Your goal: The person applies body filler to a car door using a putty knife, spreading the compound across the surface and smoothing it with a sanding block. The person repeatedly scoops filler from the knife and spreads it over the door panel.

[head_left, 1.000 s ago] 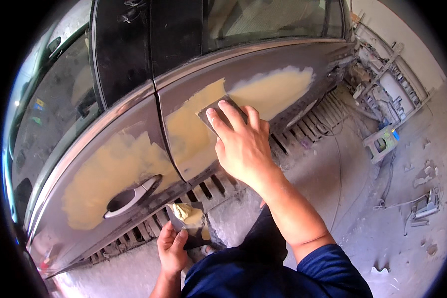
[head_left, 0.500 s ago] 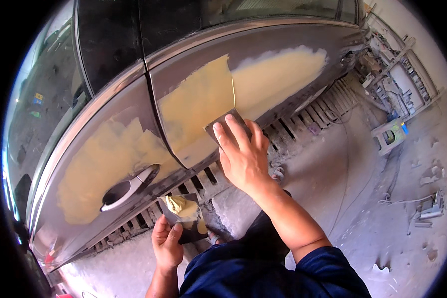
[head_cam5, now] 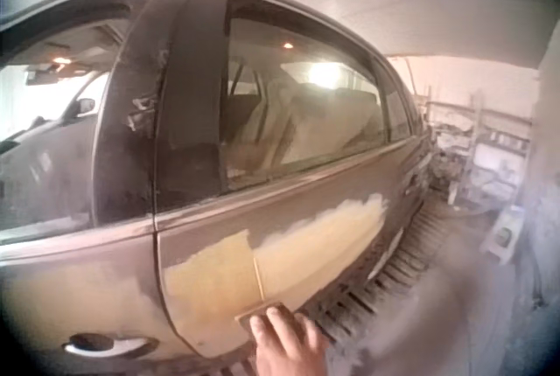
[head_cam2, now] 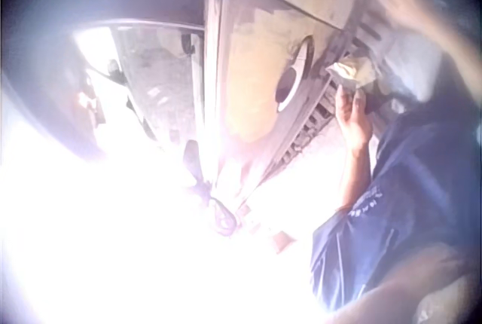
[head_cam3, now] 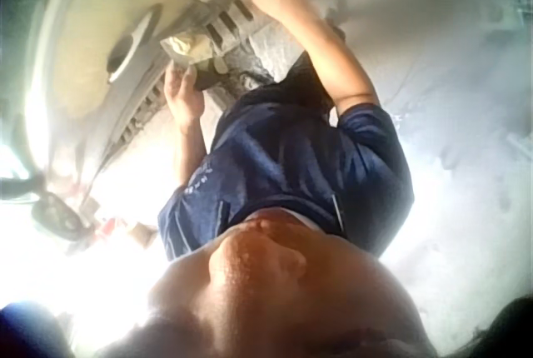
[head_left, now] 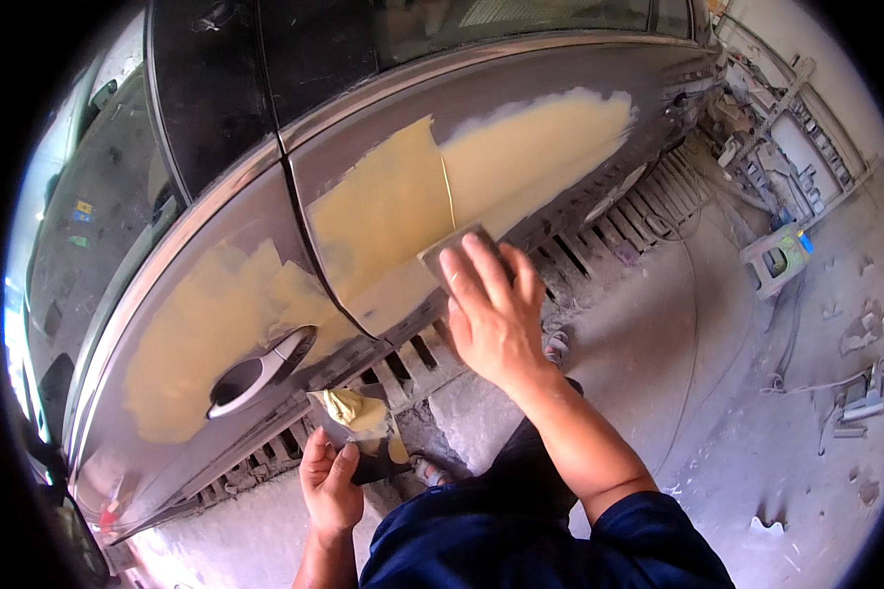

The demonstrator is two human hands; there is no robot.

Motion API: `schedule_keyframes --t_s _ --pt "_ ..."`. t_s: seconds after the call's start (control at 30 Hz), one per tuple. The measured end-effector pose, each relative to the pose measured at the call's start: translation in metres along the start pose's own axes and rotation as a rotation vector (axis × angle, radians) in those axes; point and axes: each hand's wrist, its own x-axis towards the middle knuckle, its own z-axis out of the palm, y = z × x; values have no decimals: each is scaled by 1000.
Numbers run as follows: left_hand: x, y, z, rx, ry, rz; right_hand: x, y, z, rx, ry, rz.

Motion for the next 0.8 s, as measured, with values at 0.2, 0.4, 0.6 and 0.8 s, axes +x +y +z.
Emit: schedule_keyframes --t_s 0.2,0.4,0.6,0.8 --pt "1 -4 -3 -30 -41 19 84 -7 -51 -55 -53 -32" --pt "1 -4 0 -23 1 25 111 -34 -56 -86 -157 -55" --pt "2 -6 -6 -25 12 14 56 -45 -27 -32 -134 -87" --pt "5 -4 0 -33 55 0 9 -34 15 9 -50 -81"
